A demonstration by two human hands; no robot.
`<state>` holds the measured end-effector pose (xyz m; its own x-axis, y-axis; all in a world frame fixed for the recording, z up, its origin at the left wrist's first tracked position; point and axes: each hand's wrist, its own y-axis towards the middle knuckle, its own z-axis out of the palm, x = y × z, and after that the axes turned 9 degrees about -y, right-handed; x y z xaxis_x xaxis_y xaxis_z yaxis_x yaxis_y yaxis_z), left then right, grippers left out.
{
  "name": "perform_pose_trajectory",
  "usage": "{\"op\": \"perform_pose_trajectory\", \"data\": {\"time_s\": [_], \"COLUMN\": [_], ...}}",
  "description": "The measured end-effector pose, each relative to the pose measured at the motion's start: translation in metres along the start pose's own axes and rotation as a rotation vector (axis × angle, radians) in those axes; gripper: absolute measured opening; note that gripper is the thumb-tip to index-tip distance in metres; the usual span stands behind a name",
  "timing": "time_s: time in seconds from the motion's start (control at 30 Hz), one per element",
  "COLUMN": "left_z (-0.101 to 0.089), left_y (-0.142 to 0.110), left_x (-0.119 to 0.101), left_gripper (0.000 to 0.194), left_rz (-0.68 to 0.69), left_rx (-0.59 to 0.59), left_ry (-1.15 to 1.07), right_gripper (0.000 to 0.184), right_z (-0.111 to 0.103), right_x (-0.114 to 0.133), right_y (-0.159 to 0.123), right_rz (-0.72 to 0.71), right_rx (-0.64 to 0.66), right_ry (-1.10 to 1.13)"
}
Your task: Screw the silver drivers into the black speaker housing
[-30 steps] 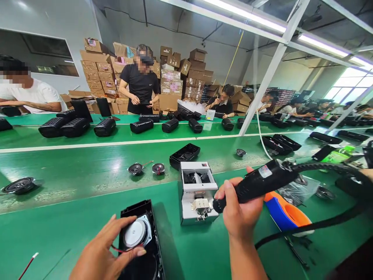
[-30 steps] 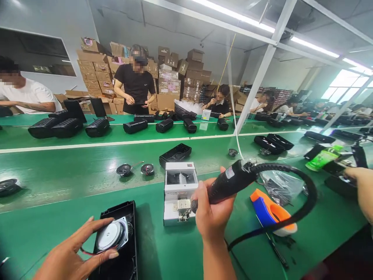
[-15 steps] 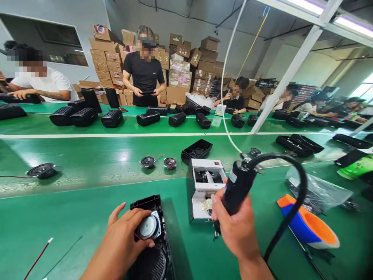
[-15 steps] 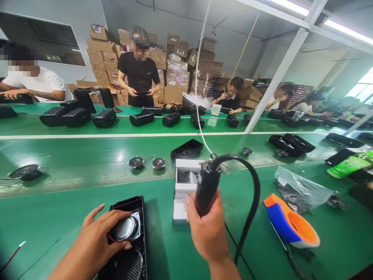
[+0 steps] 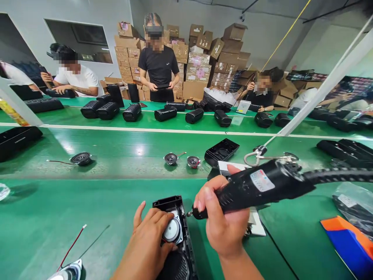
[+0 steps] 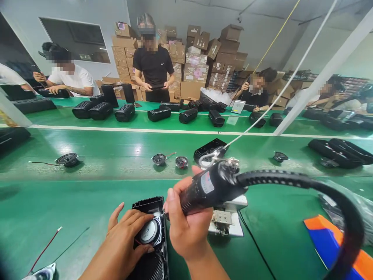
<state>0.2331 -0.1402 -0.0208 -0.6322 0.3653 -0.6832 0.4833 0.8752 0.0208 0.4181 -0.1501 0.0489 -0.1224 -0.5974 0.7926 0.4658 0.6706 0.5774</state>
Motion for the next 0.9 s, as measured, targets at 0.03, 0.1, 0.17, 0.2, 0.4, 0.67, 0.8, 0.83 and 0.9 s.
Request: {"op": "perform_pose_trajectory", "data": {"time_s": [0.03,0.1,0.17,0.2,0.4,0.67,0.8,0.83,0.9], "left_z": [0.001,0.002,0.002,0.002,0.006,0.009,0.006,0.006,0.005], "left_y": [-0.001,-0.002,-0.003,-0.003,-0.002,-0.005,-0.004,-0.003,-0.003], "left_x": [0.0,0.0,0.0,0.0,0.002,0.008,0.008,0.008,0.007], "left_gripper": [0.061,0.065,0.068,0.068,0.067,0.072,0.069,0.069,0.067], "left_rz": [-0.008,-0.022,-0.034,-0.043,-0.055,-0.017,-0.035,-0.042,-0.05], "left_rx": [0.01,0.002,-0.005,0.003,0.012,0.001,0.056,0.059,0.061], "left_ry": [-0.011,-0.026,-0.033,-0.034,0.024,0.057,0.029,0.026,0.021], "right_gripper": [0.044,0.043,0.044,0.044,0.026,0.025,0.041,0.043,0.047], "right_z": [0.004,0.01,0.012,0.012,0.006,0.007,0.009,0.009,0.01], "right_x": [-0.005,-0.015,-0.023,-0.028,-0.049,-0.06,-0.061,-0.061,-0.061], "right_y": [0.0,0.0,-0.001,-0.002,-0.012,-0.014,-0.013,-0.013,-0.013], "right_rz": [-0.007,-0.001,0.024,0.038,0.083,0.135,0.134,0.13,0.125], "right_rx": [0.015,0.045,0.078,0.09,0.179,0.222,0.216,0.217,0.221], "right_ry": [0.017,0.038,0.043,0.043,-0.034,-0.059,-0.036,-0.029,-0.015]}}
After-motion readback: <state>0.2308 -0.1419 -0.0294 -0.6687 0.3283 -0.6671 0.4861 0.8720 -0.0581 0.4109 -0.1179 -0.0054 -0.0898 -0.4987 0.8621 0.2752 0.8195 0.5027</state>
